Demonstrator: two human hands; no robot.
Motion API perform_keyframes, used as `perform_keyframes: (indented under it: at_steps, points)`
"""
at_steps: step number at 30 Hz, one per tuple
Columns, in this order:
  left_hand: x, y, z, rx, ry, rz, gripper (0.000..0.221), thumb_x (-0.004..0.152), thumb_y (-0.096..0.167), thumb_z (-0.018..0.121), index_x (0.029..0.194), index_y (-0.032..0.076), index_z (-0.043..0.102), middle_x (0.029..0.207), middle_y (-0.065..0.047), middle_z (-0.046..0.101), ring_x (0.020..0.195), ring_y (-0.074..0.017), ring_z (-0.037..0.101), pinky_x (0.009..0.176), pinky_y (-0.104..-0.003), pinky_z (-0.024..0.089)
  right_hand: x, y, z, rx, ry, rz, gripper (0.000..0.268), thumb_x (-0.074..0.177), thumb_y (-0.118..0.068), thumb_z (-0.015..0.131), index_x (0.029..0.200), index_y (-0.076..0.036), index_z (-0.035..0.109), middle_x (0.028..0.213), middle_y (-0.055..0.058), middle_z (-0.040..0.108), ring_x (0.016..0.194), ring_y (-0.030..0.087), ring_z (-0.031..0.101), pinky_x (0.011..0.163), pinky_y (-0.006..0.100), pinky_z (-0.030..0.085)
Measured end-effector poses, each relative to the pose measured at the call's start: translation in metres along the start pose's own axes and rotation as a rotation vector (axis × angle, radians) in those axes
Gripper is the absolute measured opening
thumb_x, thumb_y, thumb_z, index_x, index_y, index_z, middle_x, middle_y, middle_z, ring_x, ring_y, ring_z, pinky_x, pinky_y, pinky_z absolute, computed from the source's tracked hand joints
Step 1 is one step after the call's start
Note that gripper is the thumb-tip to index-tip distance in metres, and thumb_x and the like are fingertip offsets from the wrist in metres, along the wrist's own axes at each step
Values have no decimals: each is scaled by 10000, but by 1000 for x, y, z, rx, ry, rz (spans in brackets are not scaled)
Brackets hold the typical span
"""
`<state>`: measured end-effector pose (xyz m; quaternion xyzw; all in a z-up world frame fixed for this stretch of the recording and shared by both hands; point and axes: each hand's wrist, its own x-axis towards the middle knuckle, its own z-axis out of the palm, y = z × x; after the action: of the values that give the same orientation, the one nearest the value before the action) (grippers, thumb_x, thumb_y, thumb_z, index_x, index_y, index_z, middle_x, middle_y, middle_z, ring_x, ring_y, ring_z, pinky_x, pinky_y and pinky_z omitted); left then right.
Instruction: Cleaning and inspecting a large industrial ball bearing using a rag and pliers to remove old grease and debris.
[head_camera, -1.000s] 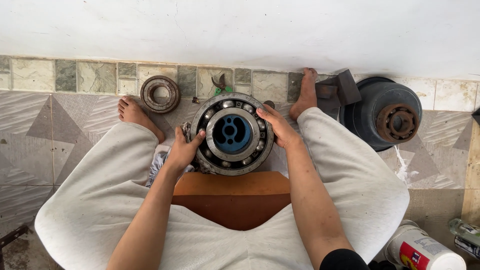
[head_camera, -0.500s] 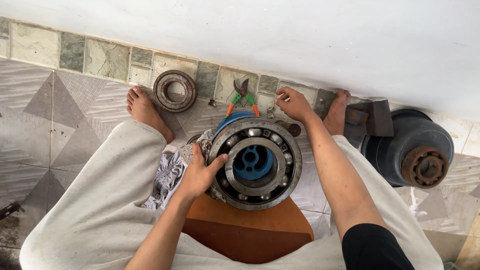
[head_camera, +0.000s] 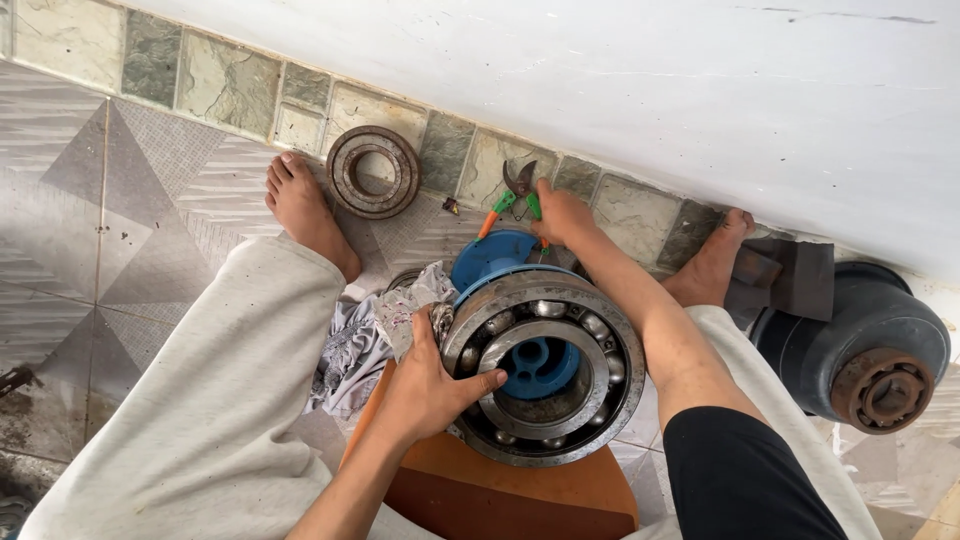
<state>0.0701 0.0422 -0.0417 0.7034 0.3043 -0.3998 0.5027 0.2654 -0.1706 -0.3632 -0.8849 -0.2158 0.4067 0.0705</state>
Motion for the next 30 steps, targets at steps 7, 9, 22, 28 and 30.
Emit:
perform_keyframes:
  at_steps: [7, 9, 22, 28, 30]
  points:
    - [3, -9, 1, -49, -14, 42, 1267, 757, 505, 895, 1637, 14, 126, 1563, -421, 423, 1396, -608, 499, 1118, -691, 480, -36, 22, -48, 81, 240, 57, 401, 798, -440, 776, 990, -102, 678, 924, 181, 730, 960, 468, 740, 831, 588, 572]
    - [2, -9, 0, 2, 10, 38, 1247, 757, 518, 884, 1635, 39, 138, 1588, -383, 427, 1409, -564, 510, 1119, -667, 484, -58, 40, -59, 150, 255, -13, 348, 818, -413, 747, 972, -132, 613, 940, 206, 700, 1060, 473, 699, 890, 595, 540]
    - [26, -53, 17, 22, 167, 220, 1262, 777, 607, 904, 1608, -23, 193, 1413, -415, 580, 1322, -570, 587, 1023, -671, 519, -358, -58, 26, 1370, 1360, 33, 443, 1043, 25, 605, 1446, -125, 494, 955, 91, 584, 556, 93, 466, 520, 205, 409]
    - [42, -68, 16, 75, 198, 256, 1315, 787, 671, 886, 1636, -27, 163, 1438, -391, 578, 1360, -526, 581, 1072, -624, 501, -331, -98, 105, 1340, 1084, 327, 653, 1108, -596, 606, 1403, -14, 610, 1445, 313, 543, 1390, 473, 500, 1124, 567, 400]
    - [53, -71, 17, 69, 222, 286, 1295, 805, 641, 905, 1631, -30, 167, 1394, -386, 608, 1328, -523, 608, 1036, -625, 525, -339, -136, 77, 1353, 934, 400, 926, 1115, -605, 555, 1643, 97, 263, 1658, 410, 99, 1547, 600, 185, 1199, 704, 290]
